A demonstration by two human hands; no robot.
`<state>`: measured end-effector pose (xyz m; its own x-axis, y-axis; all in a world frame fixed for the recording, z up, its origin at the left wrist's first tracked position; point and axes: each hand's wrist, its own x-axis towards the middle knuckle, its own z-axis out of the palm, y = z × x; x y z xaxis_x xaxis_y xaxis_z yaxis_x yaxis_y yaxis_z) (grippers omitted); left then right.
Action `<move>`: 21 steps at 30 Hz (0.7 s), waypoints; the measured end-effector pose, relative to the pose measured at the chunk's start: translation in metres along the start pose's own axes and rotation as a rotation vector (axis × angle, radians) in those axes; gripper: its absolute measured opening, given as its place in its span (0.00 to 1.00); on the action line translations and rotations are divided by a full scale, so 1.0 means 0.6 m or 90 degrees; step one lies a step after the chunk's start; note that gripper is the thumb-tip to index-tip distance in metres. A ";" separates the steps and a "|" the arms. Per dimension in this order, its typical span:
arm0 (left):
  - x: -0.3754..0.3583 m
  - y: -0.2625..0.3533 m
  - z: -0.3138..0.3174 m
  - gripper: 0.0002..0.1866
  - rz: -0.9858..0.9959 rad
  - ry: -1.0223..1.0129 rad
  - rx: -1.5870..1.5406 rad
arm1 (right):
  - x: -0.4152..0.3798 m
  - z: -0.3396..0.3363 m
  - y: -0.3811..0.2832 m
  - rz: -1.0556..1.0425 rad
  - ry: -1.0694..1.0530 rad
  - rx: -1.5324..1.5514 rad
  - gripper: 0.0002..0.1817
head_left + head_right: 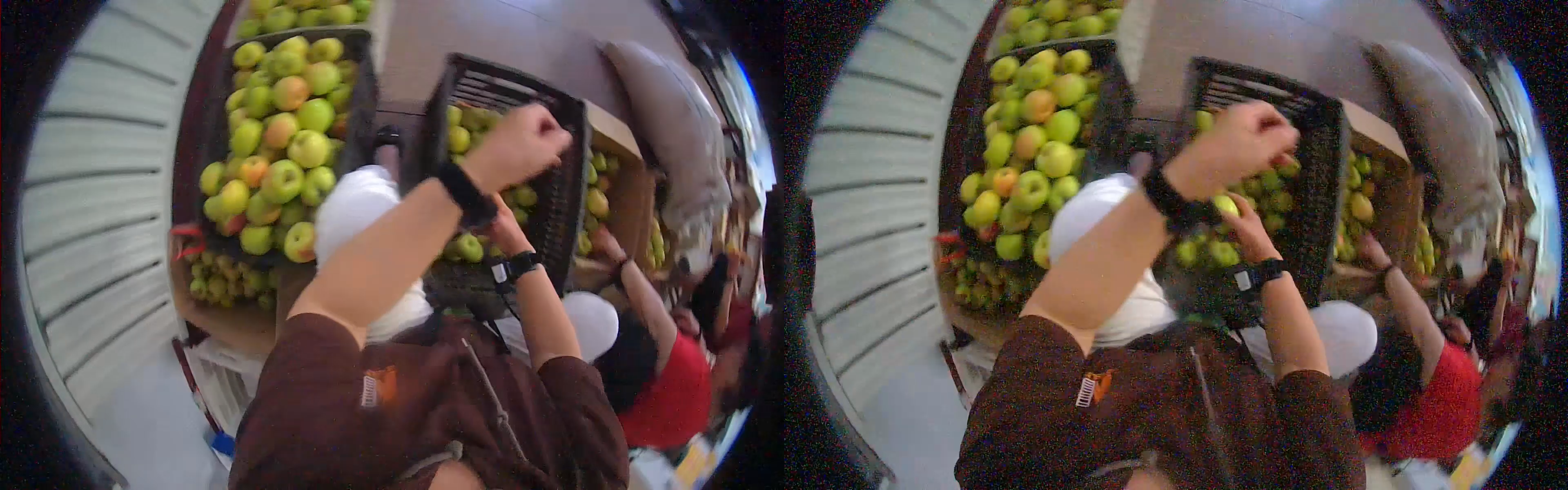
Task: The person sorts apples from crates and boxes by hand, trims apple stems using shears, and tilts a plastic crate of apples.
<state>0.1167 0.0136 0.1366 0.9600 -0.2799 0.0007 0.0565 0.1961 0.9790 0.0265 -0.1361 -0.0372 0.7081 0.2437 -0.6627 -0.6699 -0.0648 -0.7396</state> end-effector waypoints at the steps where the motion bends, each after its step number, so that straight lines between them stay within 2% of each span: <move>1: 0.005 -0.017 0.002 0.13 0.013 -0.017 0.051 | -0.037 0.013 -0.021 -0.017 -0.015 0.156 0.24; 4: -0.008 -0.027 0.017 0.14 -0.002 -0.093 0.167 | -0.106 0.019 -0.057 -0.025 -0.089 0.537 0.31; 6: -0.022 -0.031 0.029 0.15 -0.002 -0.193 0.233 | -0.141 0.021 -0.063 -0.076 -0.104 0.608 0.33; 8: -0.033 -0.048 0.045 0.17 -0.035 -0.266 0.279 | -0.179 0.027 -0.088 -0.070 -0.082 0.673 0.33; 9: -0.036 -0.061 0.049 0.19 -0.069 -0.299 0.260 | -0.186 0.024 -0.086 -0.087 -0.094 0.674 0.33; 11: -0.046 -0.058 0.052 0.22 -0.054 -0.377 0.323 | -0.197 0.014 -0.087 -0.126 -0.117 0.667 0.33; 12: -0.048 -0.055 0.058 0.23 -0.035 -0.420 0.351 | -0.204 0.017 -0.093 -0.160 -0.066 0.612 0.34; 13: -0.052 -0.063 0.060 0.25 -0.056 -0.434 0.298 | -0.204 0.013 -0.087 -0.161 -0.070 0.608 0.34; 14: -0.056 -0.067 0.063 0.28 -0.079 -0.457 0.242 | -0.223 0.026 -0.107 -0.136 0.019 0.602 0.34; 16: -0.059 -0.049 0.068 0.30 -0.119 -0.456 0.250 | -0.231 0.028 -0.095 -0.153 -0.053 0.606 0.36; 17: -0.059 -0.051 0.065 0.30 -0.121 -0.463 0.253 | -0.224 0.029 -0.085 -0.128 -0.068 0.609 0.36; 21: -0.060 -0.039 0.064 0.31 -0.121 -0.497 0.271 | -0.233 0.032 -0.081 -0.168 -0.103 0.592 0.34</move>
<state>0.0702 -0.0170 0.1216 0.4770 -0.8598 -0.1822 -0.0608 -0.2391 0.9691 -0.0441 -0.1485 0.0934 0.8678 0.2745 -0.4143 -0.4519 0.7828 -0.4278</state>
